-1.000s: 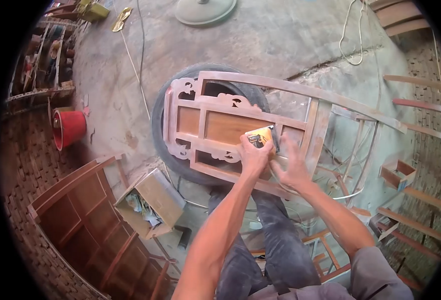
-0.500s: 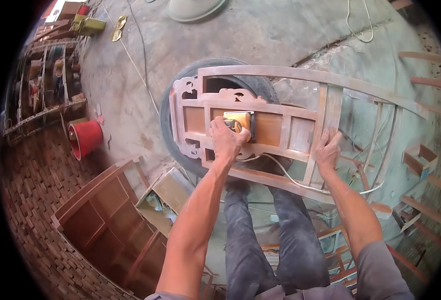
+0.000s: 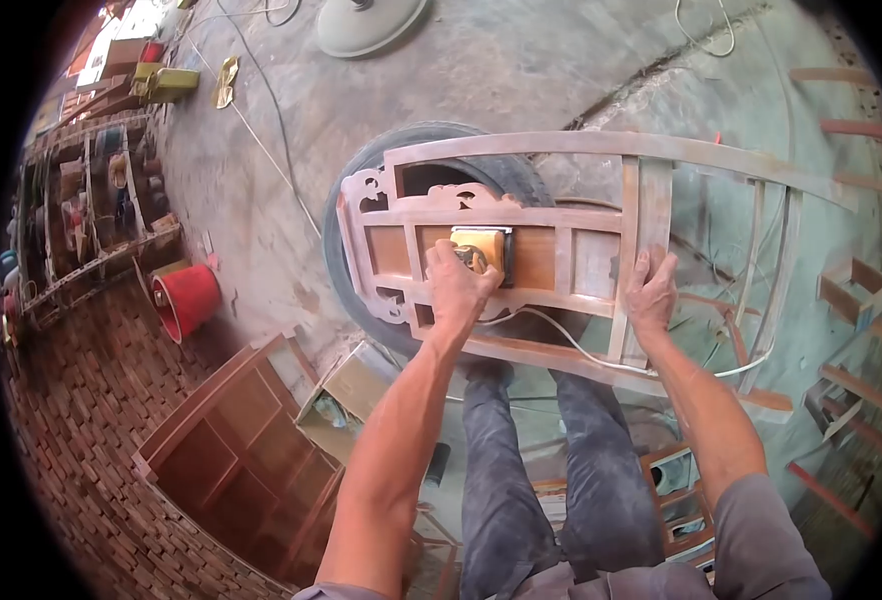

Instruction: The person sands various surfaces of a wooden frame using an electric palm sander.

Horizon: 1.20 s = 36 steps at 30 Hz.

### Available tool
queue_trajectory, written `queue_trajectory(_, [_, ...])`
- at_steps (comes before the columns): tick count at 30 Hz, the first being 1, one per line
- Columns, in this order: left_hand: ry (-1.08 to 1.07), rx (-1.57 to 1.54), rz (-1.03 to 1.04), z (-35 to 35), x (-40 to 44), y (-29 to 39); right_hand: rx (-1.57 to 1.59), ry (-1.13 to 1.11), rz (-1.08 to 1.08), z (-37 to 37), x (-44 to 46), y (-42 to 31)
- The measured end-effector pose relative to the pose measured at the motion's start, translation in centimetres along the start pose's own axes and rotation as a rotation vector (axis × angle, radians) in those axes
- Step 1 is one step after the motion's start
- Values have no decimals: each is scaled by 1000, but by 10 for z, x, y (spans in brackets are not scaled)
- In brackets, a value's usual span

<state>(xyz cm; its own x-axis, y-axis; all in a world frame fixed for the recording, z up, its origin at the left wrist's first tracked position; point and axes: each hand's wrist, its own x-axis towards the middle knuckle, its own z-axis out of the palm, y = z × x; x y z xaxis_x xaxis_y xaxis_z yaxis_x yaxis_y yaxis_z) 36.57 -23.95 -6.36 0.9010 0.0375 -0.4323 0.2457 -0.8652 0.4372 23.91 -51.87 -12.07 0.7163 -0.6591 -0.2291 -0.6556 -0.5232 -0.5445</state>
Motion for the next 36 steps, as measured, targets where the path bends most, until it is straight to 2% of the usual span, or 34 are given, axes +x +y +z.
queue_trajectory(9, [26, 0, -42, 11, -3, 20, -18, -41, 65, -1, -1, 0])
queue_trajectory(12, [-70, 12, -88, 11, -4, 32, -10, -28, 58, -1, -1, -1])
queue_trajectory(15, [10, 26, -118, 23, -11, 39, -16, -25, 58, -1, -1, -1])
queue_trajectory(18, [6, 32, -62, 22, -11, 37, -12, -16, 37, -1, -1, -1])
queue_trajectory(21, [36, 14, -98, 22, -16, 44, -33, -33, 67, -1, -1, 0])
queue_trajectory(25, [-51, -51, -35, 14, -17, 52, -30, -13, 40, -1, -2, 1])
queue_trajectory(30, [-43, -27, -82, 29, -22, 53, -41, -3, 36, -1, -1, -1])
queue_trajectory(33, [199, 9, -33, 40, -30, 58, -19, -13, 37, -3, -2, -5])
queue_trajectory(36, [50, -83, 15, 40, -23, 54, -34, -27, 63, -3, -1, -3])
